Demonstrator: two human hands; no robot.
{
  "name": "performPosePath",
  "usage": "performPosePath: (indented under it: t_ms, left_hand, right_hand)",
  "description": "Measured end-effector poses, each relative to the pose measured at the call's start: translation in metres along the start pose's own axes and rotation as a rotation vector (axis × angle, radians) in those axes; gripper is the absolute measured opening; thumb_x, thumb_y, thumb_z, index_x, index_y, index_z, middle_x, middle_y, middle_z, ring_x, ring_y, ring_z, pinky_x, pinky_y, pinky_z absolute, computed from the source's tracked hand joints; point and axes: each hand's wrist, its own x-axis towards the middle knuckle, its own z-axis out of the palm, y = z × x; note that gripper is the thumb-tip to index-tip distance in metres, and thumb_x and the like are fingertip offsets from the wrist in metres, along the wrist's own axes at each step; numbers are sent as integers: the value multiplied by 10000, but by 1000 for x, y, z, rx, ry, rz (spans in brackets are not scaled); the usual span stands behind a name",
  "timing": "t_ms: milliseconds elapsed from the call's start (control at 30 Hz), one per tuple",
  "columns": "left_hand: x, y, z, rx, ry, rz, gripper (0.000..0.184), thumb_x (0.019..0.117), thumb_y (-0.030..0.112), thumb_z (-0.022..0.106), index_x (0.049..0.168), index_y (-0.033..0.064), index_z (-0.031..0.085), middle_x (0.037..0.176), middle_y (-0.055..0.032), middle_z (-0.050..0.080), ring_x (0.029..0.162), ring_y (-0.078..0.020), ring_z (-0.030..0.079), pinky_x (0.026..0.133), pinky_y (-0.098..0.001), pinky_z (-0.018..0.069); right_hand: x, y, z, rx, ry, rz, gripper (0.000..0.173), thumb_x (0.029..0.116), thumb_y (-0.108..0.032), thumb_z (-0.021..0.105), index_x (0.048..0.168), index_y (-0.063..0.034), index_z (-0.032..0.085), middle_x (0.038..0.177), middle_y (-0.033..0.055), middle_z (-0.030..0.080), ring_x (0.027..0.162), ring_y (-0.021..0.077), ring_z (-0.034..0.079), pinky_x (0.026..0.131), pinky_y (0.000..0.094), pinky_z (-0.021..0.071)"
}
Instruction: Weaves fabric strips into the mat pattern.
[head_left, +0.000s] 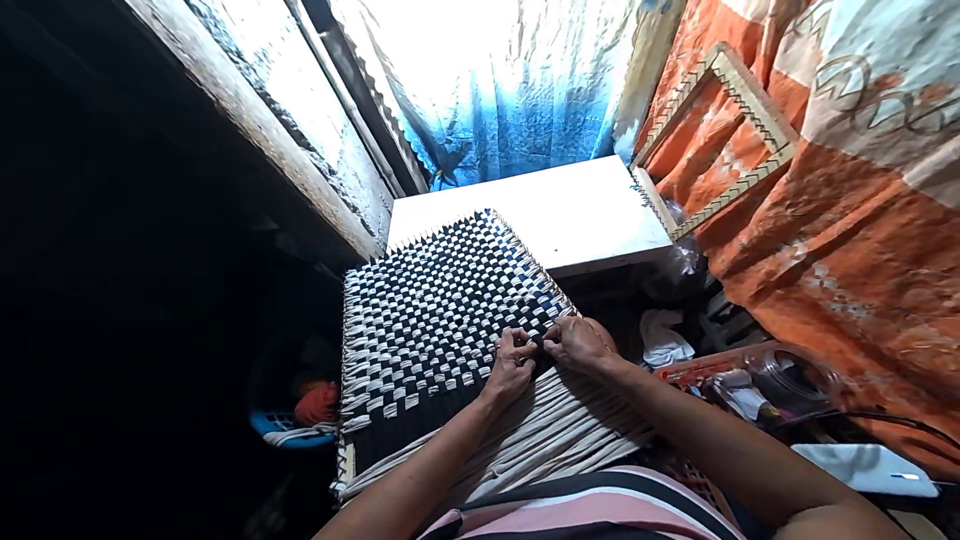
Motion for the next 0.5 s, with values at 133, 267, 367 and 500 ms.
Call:
performPosePath:
  t_ms: [133,267,367,500]
  left_hand:
    - [-1,-3,1,19,66,55,228,899,36,602,1037,21,784,1352,-219,512,1267,-252,476,1076,-349,404]
    - [-2,-3,1,38,201,76,189,854,63,714,1023,58,799,1212,-191,602,1169,-217,550,1000,-297,464]
    - [-1,2,-1,62,286,52,176,843,162,798,988,66,775,1095,-147,626,948,-132,601,816,-228,505]
    - [0,10,-9,141,216,-36,186,854,192,805,965,47,765,1091,-142,653,914,-136,626,803,-243,527]
  right_hand:
    - [5,5,-4,246,70,2,252,965,-295,657,1013,-79,778,1068,114,725,1044,256,669,936,521,508]
    - [14,18,-19,853,243,2,234,951,-113,673,727,-56,633,619,-30,533,516,39,451,515,235,410]
    - [17,29,-37,1174,185,164,189,994,-157,598,822,-87,634,635,-49,522,497,37,442,485,209,400]
    - [16,44,-44,1300,-39,117,208,974,-139,495,778,-122,564,611,-57,452,476,30,374,455,183,339]
